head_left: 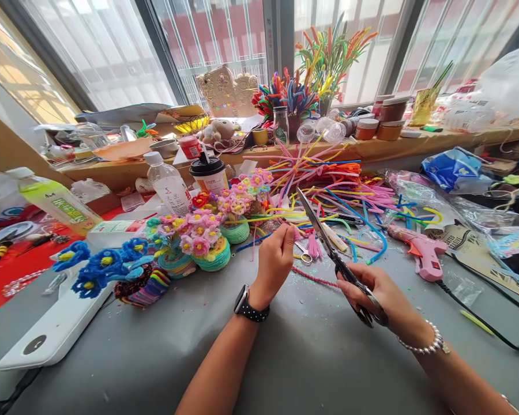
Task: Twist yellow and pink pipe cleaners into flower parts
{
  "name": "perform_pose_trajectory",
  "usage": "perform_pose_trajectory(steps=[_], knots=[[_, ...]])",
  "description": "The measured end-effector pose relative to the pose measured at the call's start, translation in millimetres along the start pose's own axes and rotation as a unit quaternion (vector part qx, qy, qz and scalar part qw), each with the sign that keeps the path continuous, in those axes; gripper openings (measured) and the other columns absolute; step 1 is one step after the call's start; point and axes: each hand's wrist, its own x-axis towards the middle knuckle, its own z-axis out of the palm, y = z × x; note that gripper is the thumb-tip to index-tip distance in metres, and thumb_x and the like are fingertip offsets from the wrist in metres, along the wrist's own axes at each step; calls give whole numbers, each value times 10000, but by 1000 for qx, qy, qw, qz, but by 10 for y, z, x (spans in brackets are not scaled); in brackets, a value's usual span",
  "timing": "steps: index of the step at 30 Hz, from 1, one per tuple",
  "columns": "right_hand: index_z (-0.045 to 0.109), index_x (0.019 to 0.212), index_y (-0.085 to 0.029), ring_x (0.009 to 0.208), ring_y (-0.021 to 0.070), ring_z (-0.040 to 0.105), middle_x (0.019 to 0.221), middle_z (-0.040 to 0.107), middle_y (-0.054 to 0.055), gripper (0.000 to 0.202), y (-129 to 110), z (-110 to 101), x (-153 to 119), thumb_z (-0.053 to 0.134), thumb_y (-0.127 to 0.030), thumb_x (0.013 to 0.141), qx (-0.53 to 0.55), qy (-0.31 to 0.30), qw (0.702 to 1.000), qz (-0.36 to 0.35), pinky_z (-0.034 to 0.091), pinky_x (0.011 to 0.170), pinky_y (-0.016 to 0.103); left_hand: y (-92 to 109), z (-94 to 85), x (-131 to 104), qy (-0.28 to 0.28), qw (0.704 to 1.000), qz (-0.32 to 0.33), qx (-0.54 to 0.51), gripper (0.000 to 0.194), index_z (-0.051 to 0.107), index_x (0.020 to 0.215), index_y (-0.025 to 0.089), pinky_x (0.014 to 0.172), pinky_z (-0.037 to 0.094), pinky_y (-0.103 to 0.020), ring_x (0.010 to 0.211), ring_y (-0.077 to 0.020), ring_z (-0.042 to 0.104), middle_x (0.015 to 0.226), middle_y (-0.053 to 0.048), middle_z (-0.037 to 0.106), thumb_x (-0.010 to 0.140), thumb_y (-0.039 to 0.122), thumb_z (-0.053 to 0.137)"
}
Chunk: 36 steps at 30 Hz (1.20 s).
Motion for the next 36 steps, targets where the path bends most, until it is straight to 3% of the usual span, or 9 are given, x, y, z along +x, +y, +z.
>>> perform_pose_trajectory(steps=[7, 9, 12, 14, 19, 23, 27, 31, 36], knots=[[432, 628, -190, 467, 101, 439, 504, 453, -29, 235, 74, -77, 14, 491, -398, 721, -45, 51, 997, 29, 348, 443, 221, -43, -62, 27, 16, 992, -71, -99, 276, 451, 653, 181, 487, 333, -194, 454, -73, 416, 512, 42, 428, 827, 371, 351], [425, 596, -193, 442, 102, 414, 475, 426, -34, 242, 112, -101, 30, 497, -393, 712, -118, 77, 990, 30, 309, 425, 228, -55, -67, 35, 27, 984, -92, -148, 257, 496, 683, 172, 487, 368, -188, 462, -72, 456, 522, 38, 467, 804, 377, 400], [434, 573, -195, 447, 109, 384, 472, 410, -33, 191, 190, -104, 64, 513, -332, 680, -283, 121, 951, 23, 275, 446, 247, -75, -57, 54, 36, 966, -127, -223, 240, 567, 714, 149, 503, 416, -193, 499, -78, 506, 567, 20, 532, 756, 370, 485], [477, 629, -195, 469, 123, 408, 500, 450, -25, 120, 242, -89, 82, 515, -302, 664, -347, 117, 930, 29, 288, 471, 258, -84, -47, 68, 23, 950, -156, -269, 233, 613, 757, 139, 528, 443, -205, 536, -84, 532, 639, -1, 584, 725, 354, 531], [532, 749, -190, 567, 160, 503, 633, 559, 17, 171, 267, -129, 69, 529, -346, 678, -351, 67, 934, 24, 374, 524, 285, -66, -55, 81, -45, 920, -218, -323, 207, 668, 779, 130, 636, 468, -237, 630, -99, 555, 725, -37, 636, 657, 289, 614], [550, 846, -201, 702, 158, 546, 847, 591, 44, 187, 187, -195, 32, 531, -341, 724, -264, 17, 963, -59, 457, 602, 283, -32, -63, 60, -164, 906, -222, -320, 184, 676, 767, 136, 682, 459, -243, 701, -116, 569, 818, -55, 637, 625, 247, 644], [486, 1029, -212, 734, 149, 567, 916, 573, 50, 305, 152, -97, 50, 546, -305, 746, -203, 116, 959, -158, 494, 649, 288, -18, -7, 7, -290, 864, -245, -330, 223, 624, 723, 118, 613, 457, -236, 636, -116, 577, 683, -28, 624, 559, 253, 692], [501, 1015, -223, 731, 132, 573, 933, 553, 52, 231, 167, 46, 76, 510, -224, 784, -195, 142, 935, -260, 496, 666, 274, -23, 48, -37, -311, 833, -268, -372, 361, 490, 765, 144, 553, 442, -220, 549, -106, 580, 569, 21, 604, 511, 243, 727], [566, 878, -211, 737, 139, 568, 802, 584, 36, 115, 146, 81, 52, 519, -174, 780, -200, 171, 921, -285, 479, 654, 262, -12, 31, -28, -316, 818, -280, -391, 391, 428, 742, 152, 553, 445, -215, 522, -97, 580, 543, 28, 609, 508, 226, 732]])
